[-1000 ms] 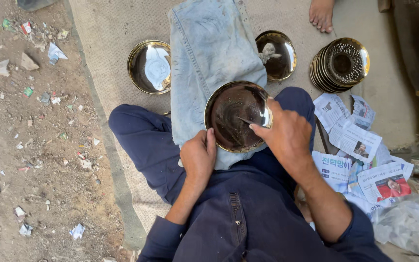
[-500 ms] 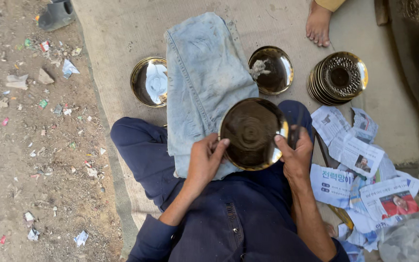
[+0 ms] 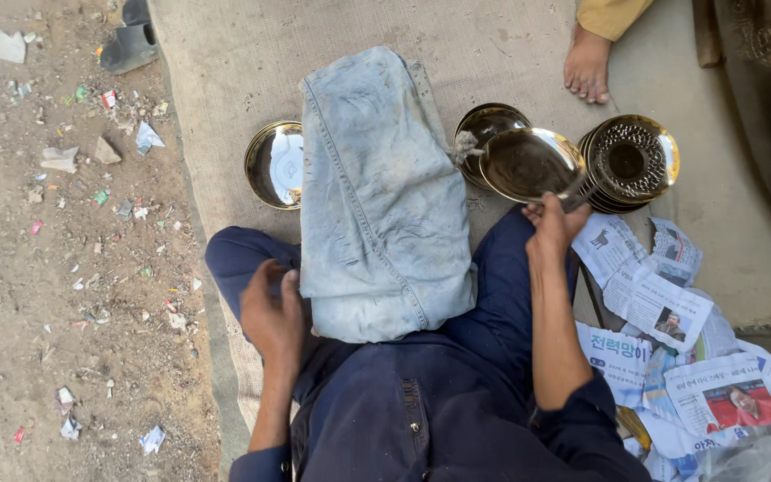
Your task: The person sits cross-legged on a mat and scrapes the dark surface coating off brass plates with a small hand tool, working one plate at a time on a cloth pad on their lap. Finished plates are set on a growing stack beside them, and newspaper sheets lie nearby.
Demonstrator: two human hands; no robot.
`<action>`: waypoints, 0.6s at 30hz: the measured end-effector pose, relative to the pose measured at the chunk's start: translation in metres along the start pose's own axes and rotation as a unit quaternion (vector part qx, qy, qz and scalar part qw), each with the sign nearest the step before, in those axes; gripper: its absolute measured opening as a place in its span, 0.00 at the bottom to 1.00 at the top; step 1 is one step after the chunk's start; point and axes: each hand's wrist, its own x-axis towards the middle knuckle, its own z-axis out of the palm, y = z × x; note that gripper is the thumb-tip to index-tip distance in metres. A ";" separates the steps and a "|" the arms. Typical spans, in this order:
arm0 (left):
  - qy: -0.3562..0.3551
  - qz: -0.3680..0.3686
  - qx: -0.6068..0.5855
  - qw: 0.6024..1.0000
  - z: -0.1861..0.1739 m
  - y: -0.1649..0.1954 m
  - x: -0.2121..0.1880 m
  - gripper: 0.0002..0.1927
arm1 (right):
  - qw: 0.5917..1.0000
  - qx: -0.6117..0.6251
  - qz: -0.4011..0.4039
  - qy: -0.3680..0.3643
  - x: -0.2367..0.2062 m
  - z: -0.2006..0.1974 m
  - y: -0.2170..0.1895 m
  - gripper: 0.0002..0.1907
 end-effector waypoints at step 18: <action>-0.039 -0.136 0.163 0.976 0.050 -0.032 0.198 0.31 | 0.988 -0.129 -0.052 -0.073 -0.086 -0.036 0.019 0.17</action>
